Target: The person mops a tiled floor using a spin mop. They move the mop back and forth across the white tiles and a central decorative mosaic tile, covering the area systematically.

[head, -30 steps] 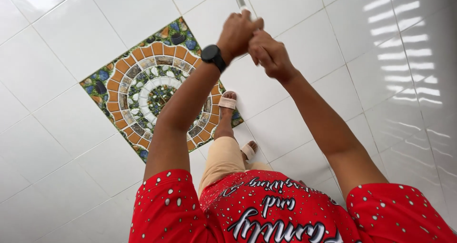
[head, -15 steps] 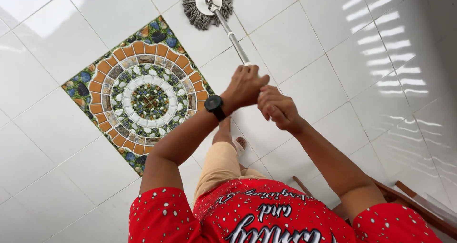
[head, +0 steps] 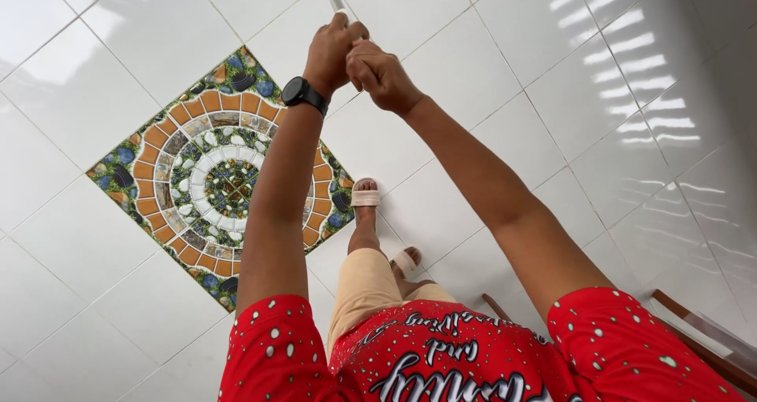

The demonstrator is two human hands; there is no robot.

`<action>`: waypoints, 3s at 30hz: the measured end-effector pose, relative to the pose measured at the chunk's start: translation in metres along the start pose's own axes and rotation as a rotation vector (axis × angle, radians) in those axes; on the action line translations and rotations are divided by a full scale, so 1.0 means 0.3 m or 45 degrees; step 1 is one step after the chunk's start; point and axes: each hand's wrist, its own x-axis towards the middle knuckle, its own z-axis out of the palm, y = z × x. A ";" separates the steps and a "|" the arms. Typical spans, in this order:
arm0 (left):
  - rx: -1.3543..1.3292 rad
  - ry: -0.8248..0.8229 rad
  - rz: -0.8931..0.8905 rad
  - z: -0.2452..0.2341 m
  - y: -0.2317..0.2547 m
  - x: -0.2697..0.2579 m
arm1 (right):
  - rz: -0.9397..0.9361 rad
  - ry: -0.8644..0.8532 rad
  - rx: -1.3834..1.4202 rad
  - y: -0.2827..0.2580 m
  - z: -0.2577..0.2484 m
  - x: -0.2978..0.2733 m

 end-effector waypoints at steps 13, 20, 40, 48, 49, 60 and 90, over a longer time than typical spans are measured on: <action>-0.168 0.046 -0.053 0.031 1.329 -0.073 | 0.253 -0.071 -0.169 -0.762 -0.552 -0.795; -0.126 0.149 0.149 0.206 1.418 -0.059 | 0.119 0.071 -0.106 -0.639 -0.608 -1.012; -0.862 -0.259 -0.034 0.113 1.764 0.006 | 0.233 0.055 -0.260 -0.874 -0.789 -1.194; -0.654 -0.320 0.068 0.358 1.686 0.248 | 0.232 0.213 -0.321 -0.581 -0.941 -1.189; -0.487 -0.347 0.071 0.397 1.636 0.308 | 0.180 0.224 -0.346 -0.522 -0.963 -1.133; -0.801 -0.342 0.056 0.660 1.076 0.979 | 0.169 0.357 -0.513 0.159 -1.275 -0.614; -0.695 -0.063 -0.136 0.775 1.843 0.973 | 0.472 -0.446 -0.097 -0.179 -1.922 -1.041</action>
